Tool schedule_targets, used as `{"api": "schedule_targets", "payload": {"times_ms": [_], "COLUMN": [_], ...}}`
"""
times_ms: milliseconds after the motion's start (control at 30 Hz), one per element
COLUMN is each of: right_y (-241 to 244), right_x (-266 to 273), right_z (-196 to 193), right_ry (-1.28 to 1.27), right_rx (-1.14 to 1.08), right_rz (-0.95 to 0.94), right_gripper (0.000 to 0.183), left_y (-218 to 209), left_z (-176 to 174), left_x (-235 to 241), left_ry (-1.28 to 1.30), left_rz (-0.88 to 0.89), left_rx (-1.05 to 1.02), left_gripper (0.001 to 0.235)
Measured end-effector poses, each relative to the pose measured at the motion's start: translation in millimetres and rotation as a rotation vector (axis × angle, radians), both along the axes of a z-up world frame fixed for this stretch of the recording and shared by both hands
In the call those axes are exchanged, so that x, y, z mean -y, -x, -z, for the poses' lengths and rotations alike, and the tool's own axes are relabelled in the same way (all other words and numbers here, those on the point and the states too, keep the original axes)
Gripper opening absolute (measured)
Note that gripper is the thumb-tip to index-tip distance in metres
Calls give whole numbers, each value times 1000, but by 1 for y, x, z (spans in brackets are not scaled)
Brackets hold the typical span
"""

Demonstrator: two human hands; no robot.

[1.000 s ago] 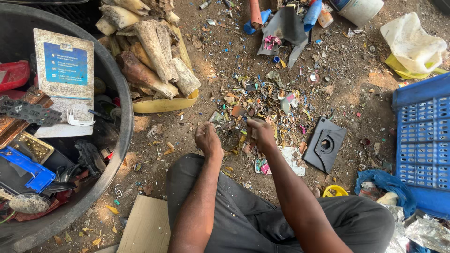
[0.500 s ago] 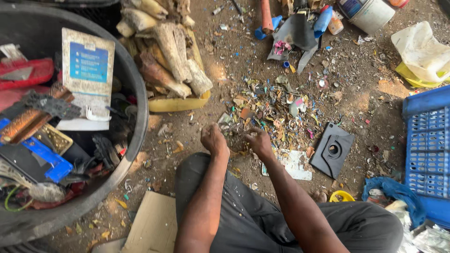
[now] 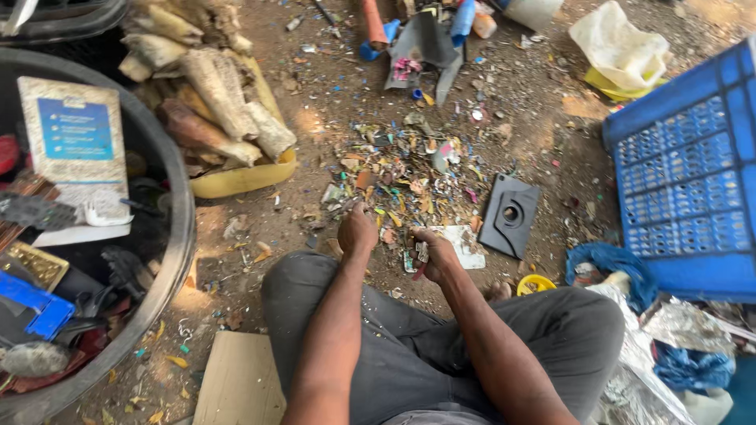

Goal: The person sits on the ground and sorts through a pile of mixed debris, picking up various items such as plastic pieces, metal parts, and small containers. They place selected items into a nearby black tub while discarding others back onto the ground.

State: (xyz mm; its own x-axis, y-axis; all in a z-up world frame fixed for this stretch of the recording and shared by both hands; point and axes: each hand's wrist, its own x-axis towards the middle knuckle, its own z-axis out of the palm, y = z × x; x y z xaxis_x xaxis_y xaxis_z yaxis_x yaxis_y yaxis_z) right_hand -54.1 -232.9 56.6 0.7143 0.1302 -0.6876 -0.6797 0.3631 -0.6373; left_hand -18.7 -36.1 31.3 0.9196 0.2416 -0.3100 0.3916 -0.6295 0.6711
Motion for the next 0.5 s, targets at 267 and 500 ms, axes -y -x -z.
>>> {"api": "schedule_targets", "payload": {"times_ms": [267, 500], "right_y": [25, 27], "right_x": [19, 34], "right_z": [1, 24], "right_ry": [31, -24], "right_rx": [124, 104], "right_rz": [20, -108], "right_gripper": [41, 51], "left_y": [46, 52], "left_z": [-42, -44], "left_x": [50, 43], "left_ry": [362, 248], "left_rz": [482, 542], "left_rx": [96, 80], "left_gripper": [40, 41]}}
